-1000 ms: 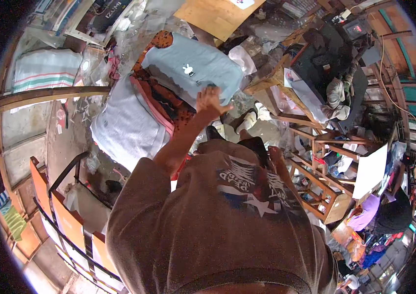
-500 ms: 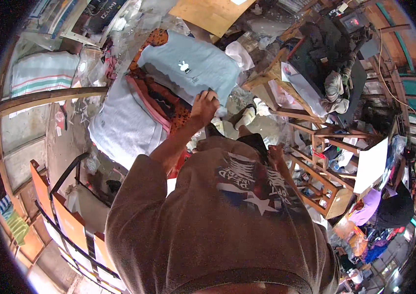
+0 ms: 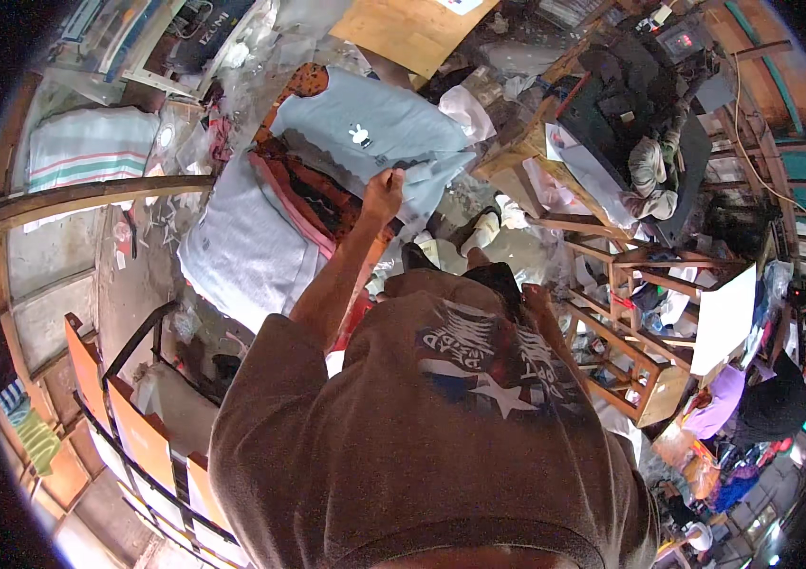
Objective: Aligning and preparing t-shirts on a printing machine within a workshop.
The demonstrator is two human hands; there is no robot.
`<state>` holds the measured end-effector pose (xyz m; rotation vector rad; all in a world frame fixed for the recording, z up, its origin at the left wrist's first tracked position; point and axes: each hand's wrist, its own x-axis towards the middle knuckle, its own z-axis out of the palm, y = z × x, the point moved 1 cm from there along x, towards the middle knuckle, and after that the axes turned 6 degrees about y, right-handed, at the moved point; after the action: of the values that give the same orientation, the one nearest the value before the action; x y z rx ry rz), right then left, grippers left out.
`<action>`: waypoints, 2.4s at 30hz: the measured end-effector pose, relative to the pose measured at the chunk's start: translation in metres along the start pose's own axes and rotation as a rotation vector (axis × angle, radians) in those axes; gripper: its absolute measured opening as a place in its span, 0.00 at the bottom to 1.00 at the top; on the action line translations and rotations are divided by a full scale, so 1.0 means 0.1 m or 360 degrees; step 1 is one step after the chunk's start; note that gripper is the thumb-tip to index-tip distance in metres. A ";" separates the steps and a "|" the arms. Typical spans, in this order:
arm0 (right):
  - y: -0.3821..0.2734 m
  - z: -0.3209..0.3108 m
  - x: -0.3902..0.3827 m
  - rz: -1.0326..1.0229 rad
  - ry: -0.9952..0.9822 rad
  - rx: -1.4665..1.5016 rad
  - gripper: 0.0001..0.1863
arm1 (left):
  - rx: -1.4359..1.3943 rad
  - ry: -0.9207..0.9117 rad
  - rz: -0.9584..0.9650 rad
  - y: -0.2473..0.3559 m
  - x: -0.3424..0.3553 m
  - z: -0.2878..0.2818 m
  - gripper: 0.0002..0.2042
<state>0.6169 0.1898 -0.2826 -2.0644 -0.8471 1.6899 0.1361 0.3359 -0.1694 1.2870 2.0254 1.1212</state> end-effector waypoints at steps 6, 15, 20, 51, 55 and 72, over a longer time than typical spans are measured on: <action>0.00 0.00 0.03 -0.0059 -0.0031 -0.0187 0.14 | -0.0788 0.0432 -0.0512 -0.37 0.19 0.02 0.20; -0.33 0.07 -0.13 -0.0543 -0.0044 -0.1386 0.08 | -0.0050 0.0441 -0.0580 0.02 0.10 -0.25 0.20; -0.41 0.14 -0.31 -0.0942 -0.0048 -0.1743 0.10 | -0.0149 0.0603 -0.0603 -0.10 -0.01 -0.18 0.21; -4.00 -0.87 -1.09 -0.1809 0.1359 -0.1269 0.34 | -0.0656 -0.0608 -0.0816 -1.10 -1.14 0.30 0.14; -4.04 -0.83 -1.00 -0.1717 0.1477 -0.1356 0.38 | -0.1348 -0.0846 -0.0885 -1.28 -1.27 0.35 0.13; -4.61 -1.03 -1.04 -0.0840 0.1092 -0.2115 0.48 | -0.0098 -0.0397 -0.0155 0.67 -0.88 -0.24 0.13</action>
<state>0.5986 0.4874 0.0984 -2.4017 -2.2679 -0.0824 0.1902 0.2629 -0.1023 1.2178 1.8347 0.9222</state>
